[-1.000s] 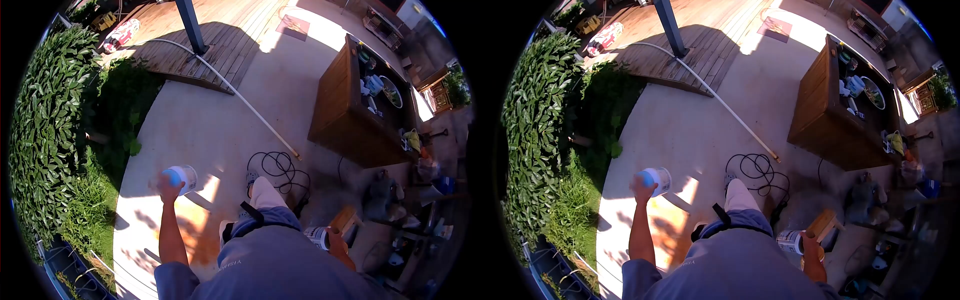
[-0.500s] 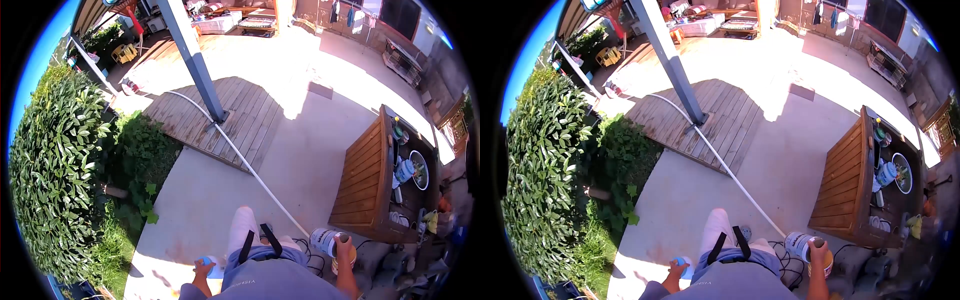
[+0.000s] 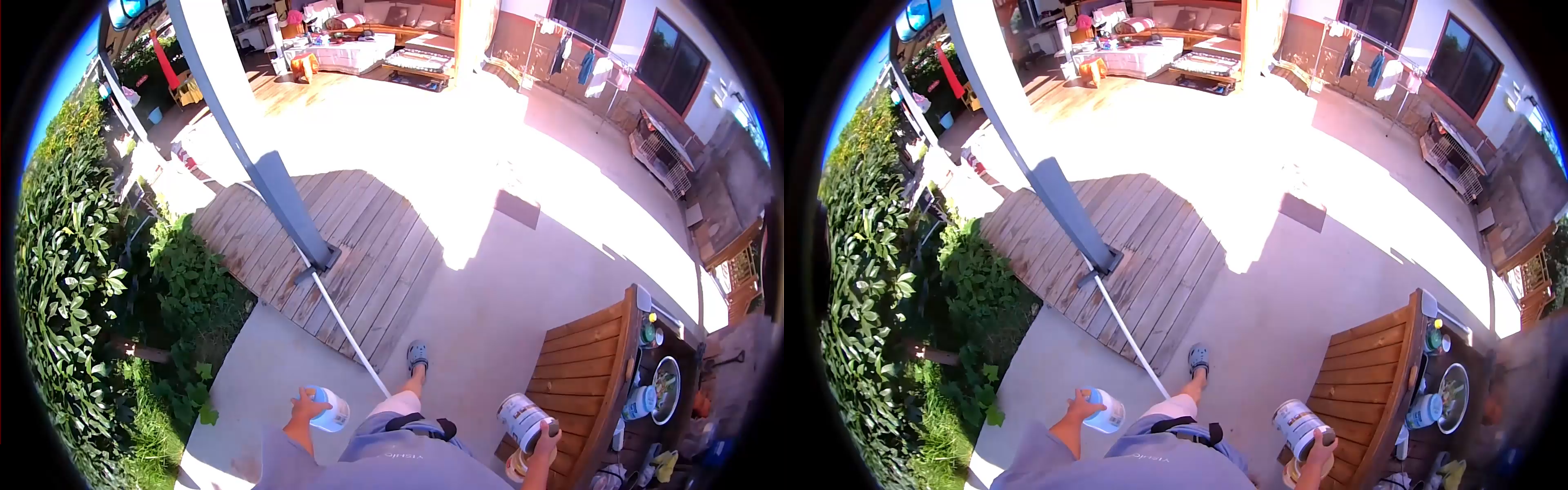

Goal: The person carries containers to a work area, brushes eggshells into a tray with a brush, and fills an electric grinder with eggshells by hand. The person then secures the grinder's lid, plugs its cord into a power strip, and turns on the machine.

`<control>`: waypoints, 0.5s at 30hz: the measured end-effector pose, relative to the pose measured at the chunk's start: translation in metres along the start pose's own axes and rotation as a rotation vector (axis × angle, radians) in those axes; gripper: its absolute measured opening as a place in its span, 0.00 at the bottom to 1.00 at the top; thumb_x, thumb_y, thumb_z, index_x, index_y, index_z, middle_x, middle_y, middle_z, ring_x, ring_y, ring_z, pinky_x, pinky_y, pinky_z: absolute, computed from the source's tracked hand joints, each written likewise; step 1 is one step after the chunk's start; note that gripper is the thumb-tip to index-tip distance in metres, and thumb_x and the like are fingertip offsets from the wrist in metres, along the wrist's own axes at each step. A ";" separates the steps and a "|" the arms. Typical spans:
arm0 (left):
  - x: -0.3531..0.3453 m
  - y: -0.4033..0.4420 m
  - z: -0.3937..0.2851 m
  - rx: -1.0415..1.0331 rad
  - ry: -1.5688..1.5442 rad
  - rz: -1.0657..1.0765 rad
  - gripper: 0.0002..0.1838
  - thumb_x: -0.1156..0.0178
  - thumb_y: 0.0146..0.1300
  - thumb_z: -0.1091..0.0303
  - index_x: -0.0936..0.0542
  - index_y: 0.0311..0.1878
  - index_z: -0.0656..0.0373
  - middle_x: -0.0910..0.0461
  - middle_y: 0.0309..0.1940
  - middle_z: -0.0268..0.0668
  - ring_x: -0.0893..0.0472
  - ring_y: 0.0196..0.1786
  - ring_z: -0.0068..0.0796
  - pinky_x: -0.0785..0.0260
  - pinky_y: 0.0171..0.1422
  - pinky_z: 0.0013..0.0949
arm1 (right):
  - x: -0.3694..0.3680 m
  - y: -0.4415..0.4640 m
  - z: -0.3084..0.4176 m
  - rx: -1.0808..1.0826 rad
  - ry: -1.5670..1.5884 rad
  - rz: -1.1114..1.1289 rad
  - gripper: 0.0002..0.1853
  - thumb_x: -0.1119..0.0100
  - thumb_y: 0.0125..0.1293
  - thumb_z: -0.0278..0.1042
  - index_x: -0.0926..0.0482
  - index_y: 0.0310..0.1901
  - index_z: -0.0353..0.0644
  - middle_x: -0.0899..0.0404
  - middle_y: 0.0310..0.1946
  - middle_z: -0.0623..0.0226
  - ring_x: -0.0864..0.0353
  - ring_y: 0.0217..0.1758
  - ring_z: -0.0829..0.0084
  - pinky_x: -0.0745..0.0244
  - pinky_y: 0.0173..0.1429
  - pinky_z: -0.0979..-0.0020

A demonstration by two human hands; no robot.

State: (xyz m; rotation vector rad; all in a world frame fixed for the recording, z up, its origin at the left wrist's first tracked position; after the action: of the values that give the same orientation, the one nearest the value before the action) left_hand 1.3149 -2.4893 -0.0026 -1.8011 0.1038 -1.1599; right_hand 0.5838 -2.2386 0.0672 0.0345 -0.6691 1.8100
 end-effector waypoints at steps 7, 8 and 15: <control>0.131 0.030 -0.386 -0.399 -0.062 -0.115 0.72 0.22 0.33 0.45 0.57 0.80 0.47 0.43 0.70 0.61 0.34 0.70 0.61 0.36 0.71 0.48 | 0.035 0.031 -0.018 -0.562 -0.283 -0.374 0.58 0.29 0.47 0.68 0.42 0.71 0.34 0.35 0.68 0.46 0.30 0.67 0.53 0.37 0.71 0.63; 0.151 0.025 -0.432 -0.456 -0.047 -0.141 0.71 0.22 0.33 0.45 0.56 0.80 0.47 0.41 0.69 0.61 0.33 0.69 0.60 0.35 0.70 0.49 | 0.027 0.033 -0.012 -0.597 -0.314 -0.403 0.59 0.29 0.46 0.68 0.42 0.71 0.34 0.35 0.68 0.46 0.30 0.67 0.52 0.37 0.71 0.62; 0.218 0.088 -0.602 -0.586 -0.070 -0.272 0.72 0.21 0.32 0.46 0.55 0.79 0.52 0.35 0.66 0.61 0.31 0.67 0.59 0.36 0.69 0.49 | -0.119 0.133 0.078 -0.534 -0.652 -0.291 0.59 0.27 0.43 0.68 0.40 0.71 0.35 0.33 0.66 0.44 0.29 0.65 0.50 0.35 0.70 0.57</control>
State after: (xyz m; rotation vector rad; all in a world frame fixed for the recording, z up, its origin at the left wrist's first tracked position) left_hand 1.0215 -3.0499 0.1303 -2.4279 0.1755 -1.3469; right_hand 0.4842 -2.4028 0.0352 0.3558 -1.5090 1.2789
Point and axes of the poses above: each hand's wrist, its own y-axis towards the middle knuckle, its own x-axis out of the back of the hand, z = x × y, the point moved 8 cm from there along y, towards the middle knuckle
